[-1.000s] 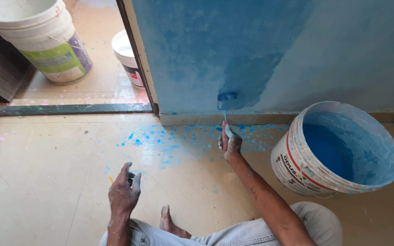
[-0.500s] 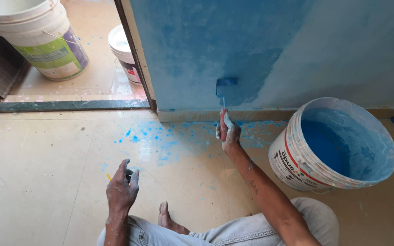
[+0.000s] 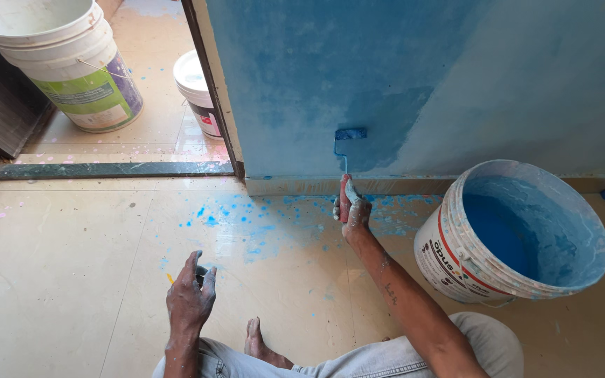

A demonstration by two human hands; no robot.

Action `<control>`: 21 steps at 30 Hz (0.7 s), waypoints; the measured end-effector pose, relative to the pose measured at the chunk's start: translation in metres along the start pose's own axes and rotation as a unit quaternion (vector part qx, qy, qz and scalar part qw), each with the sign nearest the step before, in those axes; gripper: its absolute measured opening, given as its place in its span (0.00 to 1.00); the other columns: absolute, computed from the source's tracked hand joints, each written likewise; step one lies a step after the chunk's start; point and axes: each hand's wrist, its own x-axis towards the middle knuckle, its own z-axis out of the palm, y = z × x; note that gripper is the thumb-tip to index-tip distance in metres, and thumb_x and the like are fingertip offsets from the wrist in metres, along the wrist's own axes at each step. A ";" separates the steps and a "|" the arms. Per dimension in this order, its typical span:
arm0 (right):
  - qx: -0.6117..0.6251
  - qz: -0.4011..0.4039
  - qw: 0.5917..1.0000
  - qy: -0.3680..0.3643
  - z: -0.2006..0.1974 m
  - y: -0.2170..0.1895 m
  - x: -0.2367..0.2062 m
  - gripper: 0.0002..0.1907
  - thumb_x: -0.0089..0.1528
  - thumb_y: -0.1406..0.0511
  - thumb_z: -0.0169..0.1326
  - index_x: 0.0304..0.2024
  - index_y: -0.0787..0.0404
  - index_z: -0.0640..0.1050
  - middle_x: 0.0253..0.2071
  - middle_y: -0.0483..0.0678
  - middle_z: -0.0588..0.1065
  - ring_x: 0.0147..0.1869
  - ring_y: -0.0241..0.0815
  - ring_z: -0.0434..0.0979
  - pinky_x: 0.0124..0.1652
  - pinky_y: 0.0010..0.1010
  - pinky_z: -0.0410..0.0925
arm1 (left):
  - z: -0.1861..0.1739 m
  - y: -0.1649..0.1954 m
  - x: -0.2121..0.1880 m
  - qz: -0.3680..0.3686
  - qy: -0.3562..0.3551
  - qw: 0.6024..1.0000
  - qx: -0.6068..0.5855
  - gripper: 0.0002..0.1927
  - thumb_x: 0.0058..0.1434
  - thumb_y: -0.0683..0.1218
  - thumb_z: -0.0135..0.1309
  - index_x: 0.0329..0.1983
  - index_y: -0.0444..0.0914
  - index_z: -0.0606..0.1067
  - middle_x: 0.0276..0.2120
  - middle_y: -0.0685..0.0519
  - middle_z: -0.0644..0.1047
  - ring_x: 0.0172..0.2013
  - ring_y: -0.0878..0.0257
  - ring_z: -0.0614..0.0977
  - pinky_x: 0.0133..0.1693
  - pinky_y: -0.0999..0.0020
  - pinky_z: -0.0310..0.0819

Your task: The person sits on the tiled floor and uses a small paint roller to apply blue paint to the lower section of an interior wall, at times reaching up to roll higher patches and reloading the roller from a bucket of blue paint beside them.

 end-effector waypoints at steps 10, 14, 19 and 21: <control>0.005 -0.001 1.000 -0.021 0.013 -0.022 -0.005 0.22 0.63 0.51 0.56 0.52 0.58 0.79 0.23 0.47 0.72 0.21 0.39 0.71 0.19 0.33 0.62 | -0.001 0.003 0.000 -0.011 -0.010 1.000 0.003 0.26 0.61 0.47 0.59 0.63 0.41 0.72 0.35 0.44 0.83 0.34 0.49 0.85 0.39 0.54 0.78; 0.026 -0.022 0.998 -0.053 0.020 -0.033 -0.006 0.23 0.65 0.51 0.56 0.54 0.61 0.78 0.24 0.47 0.73 0.21 0.39 0.71 0.20 0.32 0.63 | -0.001 0.003 0.000 -0.001 -0.007 1.000 -0.005 0.26 0.61 0.47 0.59 0.63 0.40 0.72 0.36 0.44 0.83 0.33 0.50 0.85 0.38 0.55 0.78; 0.004 -0.014 0.999 -0.042 0.026 -0.040 -0.008 0.23 0.63 0.50 0.55 0.52 0.57 0.80 0.22 0.46 0.72 0.19 0.37 0.70 0.18 0.30 0.62 | 0.001 0.001 0.001 -0.012 -0.011 1.000 0.007 0.26 0.60 0.47 0.60 0.63 0.41 0.72 0.36 0.44 0.83 0.33 0.50 0.85 0.38 0.55 0.78; 0.012 -0.030 0.998 -0.053 0.028 -0.044 -0.005 0.22 0.65 0.50 0.57 0.48 0.62 0.77 0.24 0.46 0.73 0.20 0.39 0.71 0.19 0.32 0.63 | 0.001 0.000 0.000 0.014 0.012 1.000 -0.009 0.26 0.61 0.47 0.60 0.63 0.40 0.72 0.36 0.44 0.83 0.33 0.49 0.85 0.38 0.54 0.78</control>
